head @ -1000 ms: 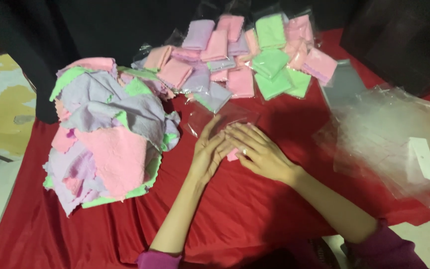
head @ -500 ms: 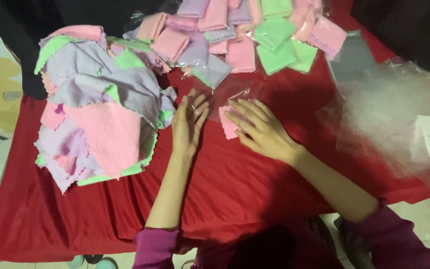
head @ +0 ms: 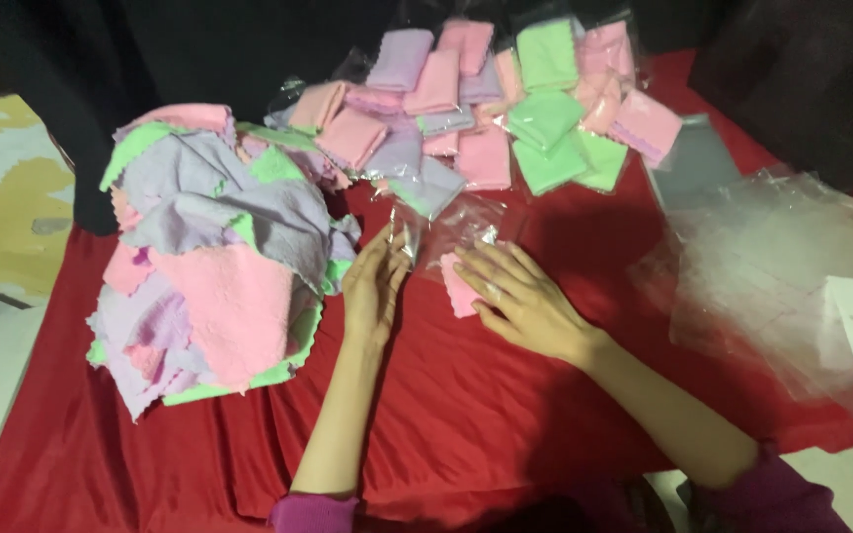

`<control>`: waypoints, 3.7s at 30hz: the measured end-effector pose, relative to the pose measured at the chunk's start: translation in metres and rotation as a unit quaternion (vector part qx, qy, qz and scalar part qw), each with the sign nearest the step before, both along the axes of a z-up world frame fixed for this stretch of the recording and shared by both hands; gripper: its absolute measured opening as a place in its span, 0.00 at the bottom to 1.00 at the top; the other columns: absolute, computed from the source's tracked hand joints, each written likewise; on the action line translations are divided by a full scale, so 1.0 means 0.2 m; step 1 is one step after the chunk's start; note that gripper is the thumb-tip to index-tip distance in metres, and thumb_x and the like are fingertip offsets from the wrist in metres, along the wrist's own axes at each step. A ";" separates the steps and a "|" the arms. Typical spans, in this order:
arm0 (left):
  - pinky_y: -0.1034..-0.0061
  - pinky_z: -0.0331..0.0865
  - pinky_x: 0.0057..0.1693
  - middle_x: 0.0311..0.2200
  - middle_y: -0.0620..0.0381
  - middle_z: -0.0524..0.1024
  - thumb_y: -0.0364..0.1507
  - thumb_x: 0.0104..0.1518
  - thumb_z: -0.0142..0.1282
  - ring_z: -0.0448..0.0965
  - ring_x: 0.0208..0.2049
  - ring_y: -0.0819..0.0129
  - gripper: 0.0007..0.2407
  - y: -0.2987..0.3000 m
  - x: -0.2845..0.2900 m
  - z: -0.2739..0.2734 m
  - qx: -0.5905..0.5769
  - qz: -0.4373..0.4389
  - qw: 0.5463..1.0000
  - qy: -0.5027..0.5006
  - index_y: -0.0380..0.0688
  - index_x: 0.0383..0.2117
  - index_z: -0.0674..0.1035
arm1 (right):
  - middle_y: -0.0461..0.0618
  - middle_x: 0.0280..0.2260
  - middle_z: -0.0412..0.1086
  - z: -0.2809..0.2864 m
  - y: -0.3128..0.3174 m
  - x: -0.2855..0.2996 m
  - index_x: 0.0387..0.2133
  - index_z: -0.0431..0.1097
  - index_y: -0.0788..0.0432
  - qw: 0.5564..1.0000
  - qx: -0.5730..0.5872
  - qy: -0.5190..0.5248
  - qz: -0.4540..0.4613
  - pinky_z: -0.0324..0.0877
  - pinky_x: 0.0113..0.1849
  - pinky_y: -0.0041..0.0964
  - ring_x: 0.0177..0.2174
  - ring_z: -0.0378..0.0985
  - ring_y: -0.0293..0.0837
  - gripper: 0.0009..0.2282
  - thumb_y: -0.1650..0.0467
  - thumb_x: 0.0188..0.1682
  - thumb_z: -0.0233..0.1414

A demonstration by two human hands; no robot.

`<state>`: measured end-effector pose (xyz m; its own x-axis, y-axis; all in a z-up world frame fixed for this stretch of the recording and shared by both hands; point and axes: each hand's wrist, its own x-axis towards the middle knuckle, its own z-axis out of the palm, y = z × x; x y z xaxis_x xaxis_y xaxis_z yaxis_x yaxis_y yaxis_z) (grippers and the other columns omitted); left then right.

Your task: Folding small microfiber cloths and placing them into individual plastic sleeves for packaging.

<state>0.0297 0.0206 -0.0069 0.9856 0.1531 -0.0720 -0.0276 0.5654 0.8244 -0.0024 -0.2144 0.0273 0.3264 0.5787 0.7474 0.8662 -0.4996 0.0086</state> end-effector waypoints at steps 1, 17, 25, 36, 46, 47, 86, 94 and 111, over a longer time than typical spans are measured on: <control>0.76 0.77 0.54 0.46 0.47 0.80 0.27 0.64 0.48 0.81 0.40 0.71 0.16 0.00 0.00 -0.01 0.001 0.001 1.000 -0.005 0.37 0.56 0.76 | 0.58 0.60 0.66 0.00 0.00 0.00 0.59 0.68 0.57 1.000 0.001 -0.005 0.001 0.58 0.59 0.57 0.60 0.66 0.58 0.19 0.68 0.53 0.53; 0.77 0.77 0.51 0.35 0.53 0.81 0.28 0.60 0.58 0.82 0.35 0.74 0.13 -0.01 0.04 -0.08 0.068 -0.002 0.998 -0.016 0.39 0.50 0.81 | 0.54 0.62 0.64 -0.02 0.00 0.01 0.57 0.70 0.53 1.000 -0.011 -0.007 0.001 0.57 0.61 0.54 0.62 0.64 0.55 0.16 0.69 0.55 0.50; 0.77 0.77 0.50 0.33 0.53 0.81 0.28 0.58 0.60 0.81 0.36 0.74 0.13 -0.05 -0.01 -0.01 0.117 0.006 0.993 -0.014 0.40 0.48 0.83 | 0.52 0.63 0.63 -0.08 -0.03 0.04 0.57 0.69 0.51 0.999 -0.041 0.020 0.005 0.56 0.61 0.55 0.62 0.63 0.56 0.16 0.70 0.56 0.45; 0.78 0.76 0.50 0.35 0.52 0.81 0.29 0.60 0.58 0.80 0.36 0.74 0.12 -0.06 -0.03 0.02 0.120 0.013 0.992 -0.027 0.38 0.48 0.83 | 0.53 0.65 0.60 -0.11 -0.06 0.05 0.58 0.69 0.49 0.998 -0.046 0.048 0.001 0.55 0.62 0.55 0.63 0.61 0.57 0.17 0.71 0.55 0.46; 0.82 0.76 0.47 0.31 0.57 0.78 0.29 0.60 0.58 0.79 0.33 0.76 0.12 -0.04 0.00 -0.05 0.103 0.012 0.994 -0.023 0.39 0.47 0.83 | 0.54 0.66 0.58 -0.11 -0.06 0.05 0.58 0.69 0.46 0.998 -0.036 0.044 -0.012 0.55 0.62 0.54 0.64 0.59 0.57 0.17 0.71 0.55 0.46; 0.82 0.76 0.47 0.31 0.56 0.78 0.27 0.60 0.58 0.79 0.33 0.76 0.12 -0.04 0.01 -0.05 0.100 0.010 0.995 -0.020 0.38 0.47 0.83 | 0.55 0.66 0.58 -0.12 -0.06 0.06 0.58 0.69 0.46 0.998 -0.034 0.042 -0.014 0.55 0.62 0.54 0.64 0.59 0.57 0.17 0.70 0.55 0.46; 0.81 0.75 0.39 0.20 0.57 0.71 0.24 0.59 0.61 0.71 0.22 0.76 0.08 -0.03 0.04 -0.08 0.116 0.054 0.991 -0.047 0.36 0.43 0.84 | 0.62 0.62 0.62 0.00 -0.02 0.01 0.57 0.71 0.48 0.994 0.020 0.100 0.036 0.59 0.59 0.56 0.62 0.62 0.61 0.16 0.72 0.55 0.48; 0.55 0.69 0.62 0.58 0.44 0.70 0.38 0.63 0.56 0.75 0.57 0.55 0.29 -0.23 -0.05 -0.11 -0.140 -0.170 0.971 -0.088 0.48 0.69 0.59 | 0.54 0.62 0.64 0.02 0.01 -0.02 0.60 0.68 0.50 0.919 0.179 0.345 0.070 0.62 0.58 0.51 0.61 0.63 0.53 0.17 0.69 0.57 0.45; 0.55 0.67 0.65 0.64 0.35 0.64 0.20 0.61 0.48 0.66 0.65 0.43 0.20 -0.03 -0.03 0.04 -0.235 -0.119 0.957 -0.124 0.53 0.59 0.71 | 0.54 0.48 0.73 -0.04 -0.11 0.03 0.47 0.70 0.62 0.972 0.096 0.211 0.041 0.70 0.52 0.52 0.52 0.74 0.57 0.15 0.74 0.45 0.58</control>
<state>0.0244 0.0144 0.0002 0.9843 -0.0693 0.1625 -0.0138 0.8869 0.4617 0.0027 -0.2358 0.0187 0.5856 0.4792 0.6538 0.8096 -0.3862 -0.4420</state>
